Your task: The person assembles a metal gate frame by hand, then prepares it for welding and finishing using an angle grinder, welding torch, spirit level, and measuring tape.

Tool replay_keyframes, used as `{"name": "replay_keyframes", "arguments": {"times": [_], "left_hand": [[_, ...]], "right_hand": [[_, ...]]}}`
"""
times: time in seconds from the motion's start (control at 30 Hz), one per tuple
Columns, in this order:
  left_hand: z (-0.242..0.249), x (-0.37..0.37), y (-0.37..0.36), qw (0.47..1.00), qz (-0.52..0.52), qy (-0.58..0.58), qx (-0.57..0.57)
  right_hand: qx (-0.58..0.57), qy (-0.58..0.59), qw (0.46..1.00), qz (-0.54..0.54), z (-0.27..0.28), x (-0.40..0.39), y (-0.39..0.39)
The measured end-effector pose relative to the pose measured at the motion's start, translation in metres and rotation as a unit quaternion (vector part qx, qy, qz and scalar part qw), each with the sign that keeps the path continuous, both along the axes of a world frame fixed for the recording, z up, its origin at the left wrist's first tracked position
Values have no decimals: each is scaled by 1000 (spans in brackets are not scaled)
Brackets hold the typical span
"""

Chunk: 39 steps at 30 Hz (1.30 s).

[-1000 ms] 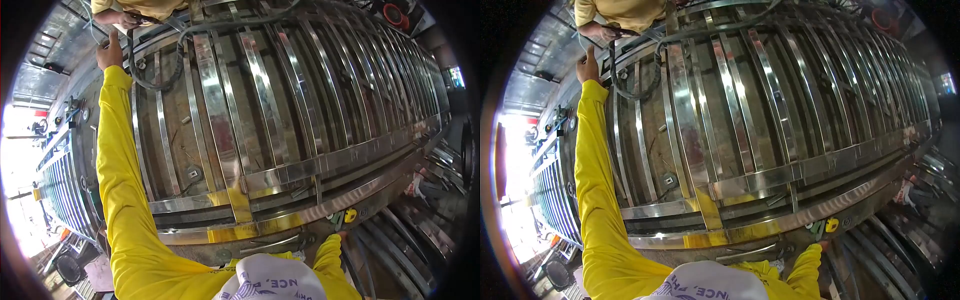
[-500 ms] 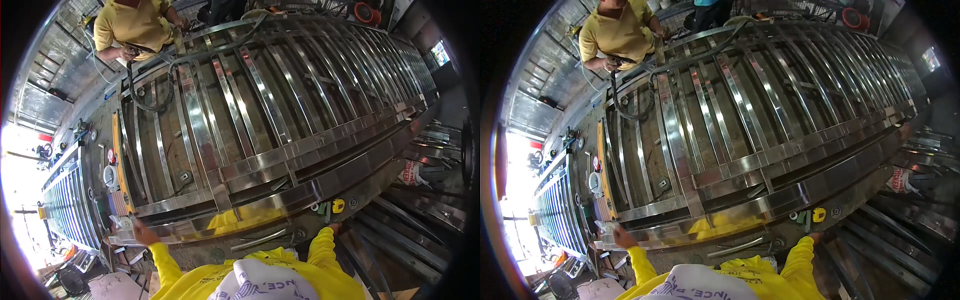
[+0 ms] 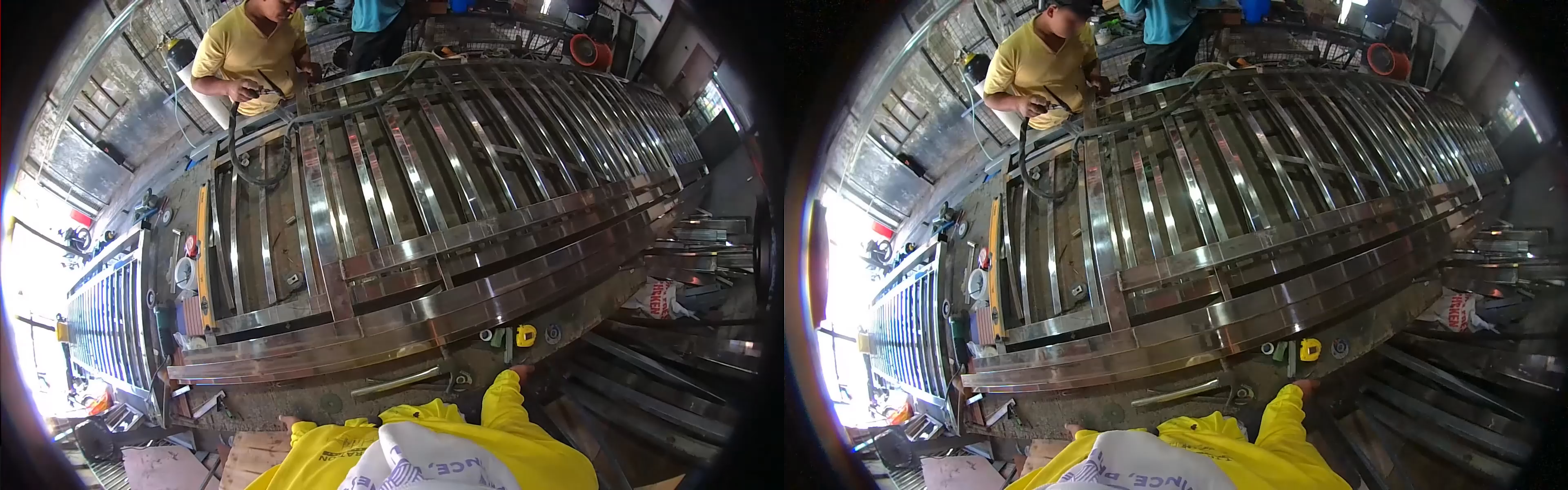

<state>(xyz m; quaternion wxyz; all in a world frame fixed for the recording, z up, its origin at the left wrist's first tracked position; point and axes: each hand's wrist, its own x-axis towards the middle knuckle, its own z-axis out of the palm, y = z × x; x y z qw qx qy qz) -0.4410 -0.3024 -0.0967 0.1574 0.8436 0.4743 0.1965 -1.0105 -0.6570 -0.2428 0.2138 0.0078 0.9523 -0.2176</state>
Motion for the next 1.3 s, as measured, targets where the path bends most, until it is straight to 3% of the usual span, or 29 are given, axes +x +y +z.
{"name": "replay_keyframes", "arguments": {"times": [0.1, 0.2, 0.33, 0.5, 0.6, 0.7, 0.73, 0.8, 0.83, 0.9, 0.93, 0.97, 1.0, 1.03, 1.07, 1.1, 1.17, 1.23, 1.3], "left_hand": [[-20, 1, -7, 996, 71, 23, -41], [-32, 6, -10, 994, 97, 28, -52], [-44, 6, -7, 990, 123, 34, -58], [-57, 3, 0, 985, 160, 37, -53], [-59, -1, 6, 984, 173, 5, -38], [-40, 12, 8, 991, 68, -113, 14], [-31, 23, 14, 990, 84, -113, 13], [28, 55, -8, 963, -145, -213, 79], [124, 58, -51, 926, -258, -253, 113], [179, 126, -87, 864, -370, -341, -7], [207, 156, -109, 822, -422, -378, -63], [239, 178, -139, 777, -484, -390, -99], [248, 215, -165, 716, -573, -384, -107], [321, 181, -223, 721, -608, -266, -198], [349, 184, -265, 654, -669, -237, -262], [354, 200, -300, 625, -725, -203, -206], [357, 229, -367, 615, -763, -197, 17], [331, 307, -420, 547, -729, -99, 400], [310, 373, -440, 530, -783, -158, 283]], "right_hand": [[-54, -25, 993, -104, 56, 32, -9], [-45, -49, 991, -120, 124, 64, -15], [12, 0, 999, 37, 150, 77, -12], [117, 95, 975, 163, 70, 37, -5], [91, 34, 993, 68, -42, -26, 1], [63, 55, 994, 73, -7, -7, -3], [50, 49, 994, 78, 10, 1, -7], [29, 34, 994, 98, 90, 46, -9], [45, 67, 987, 135, 74, 39, -14], [81, 141, 966, 201, 24, 5, -6], [171, 209, 939, 212, -19, -12, -3], [166, 229, 933, 225, -34, -19, -10], [163, 244, 927, 233, -51, -24, -11], [158, 257, 924, 236, -64, -28, -11], [152, 271, 921, 235, -72, -32, -13], [142, 265, 926, 229, -69, -36, -11], [114, 221, 945, 212, -48, -20, -13], [79, 171, 965, 180, -29, -5, -10], [48, 128, 984, 117, -9, 12, -9]]}}
